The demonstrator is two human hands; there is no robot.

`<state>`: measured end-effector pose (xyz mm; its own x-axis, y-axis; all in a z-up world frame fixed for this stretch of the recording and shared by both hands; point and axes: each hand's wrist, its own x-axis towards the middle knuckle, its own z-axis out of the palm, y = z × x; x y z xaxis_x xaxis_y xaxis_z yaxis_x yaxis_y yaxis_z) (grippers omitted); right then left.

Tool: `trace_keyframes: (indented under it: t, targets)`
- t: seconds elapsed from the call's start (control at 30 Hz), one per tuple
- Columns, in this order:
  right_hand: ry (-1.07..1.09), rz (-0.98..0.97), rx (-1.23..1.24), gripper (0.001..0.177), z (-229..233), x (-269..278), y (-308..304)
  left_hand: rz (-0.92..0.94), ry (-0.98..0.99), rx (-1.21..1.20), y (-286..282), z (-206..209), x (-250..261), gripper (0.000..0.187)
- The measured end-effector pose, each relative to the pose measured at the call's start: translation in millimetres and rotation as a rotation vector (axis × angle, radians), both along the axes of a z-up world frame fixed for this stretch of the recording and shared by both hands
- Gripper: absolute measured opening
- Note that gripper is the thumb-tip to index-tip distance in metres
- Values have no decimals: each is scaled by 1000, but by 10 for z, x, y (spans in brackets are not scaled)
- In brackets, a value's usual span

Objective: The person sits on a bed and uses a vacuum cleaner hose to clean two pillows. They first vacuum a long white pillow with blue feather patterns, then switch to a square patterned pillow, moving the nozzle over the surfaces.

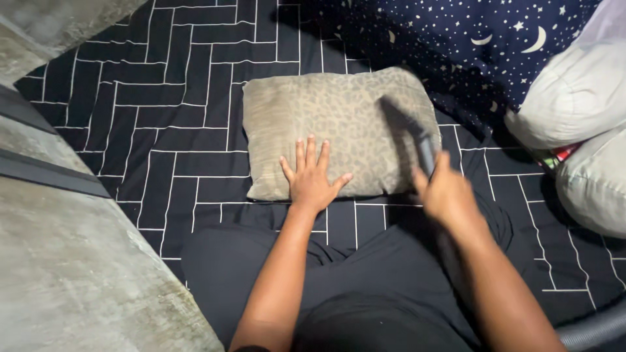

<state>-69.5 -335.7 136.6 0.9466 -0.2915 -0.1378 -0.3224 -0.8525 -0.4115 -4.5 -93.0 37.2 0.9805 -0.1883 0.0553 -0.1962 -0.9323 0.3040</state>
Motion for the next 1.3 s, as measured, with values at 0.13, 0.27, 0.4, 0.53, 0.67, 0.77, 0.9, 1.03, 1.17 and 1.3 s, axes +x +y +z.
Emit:
trace_keyframes:
  t: [0.13, 0.27, 0.4, 0.53, 0.67, 0.77, 0.9, 1.03, 1.17, 1.3]
  targets:
    - [42, 6, -26, 55, 23, 99, 162, 0, 13, -12, 2, -64, -1, 100]
    - [144, 224, 2, 62, 88, -3, 311, -3, 19, -7, 1, -92, -5, 103]
    - [-1, -7, 17, 56, 132, 151, 260, 2, 25, -36, 29, -91, 6, 102]
    - [18, 28, -68, 56, 78, 197, 227, 8, 9, -54, -24, -89, -2, 102]
    - [50, 328, 31, 64, -3, 136, 328, 15, 21, -22, 8, -108, -31, 104]
    - [-2, 109, 36, 61, 18, 289, 243, 2, -7, -49, 14, -107, -15, 101]
    - [17, -73, -127, 60, -29, 379, 181, 6, 11, -59, -24, -108, -15, 103]
    - [108, 245, -77, 67, -105, 297, 263, 5, 51, -50, -11, -103, 2, 104]
    - [42, 75, -23, 59, -53, 415, 243, -6, 37, -57, 2, -99, 6, 102]
    - [21, -1, -130, 59, -27, 591, 263, -4, 75, -61, -9, -139, 10, 99]
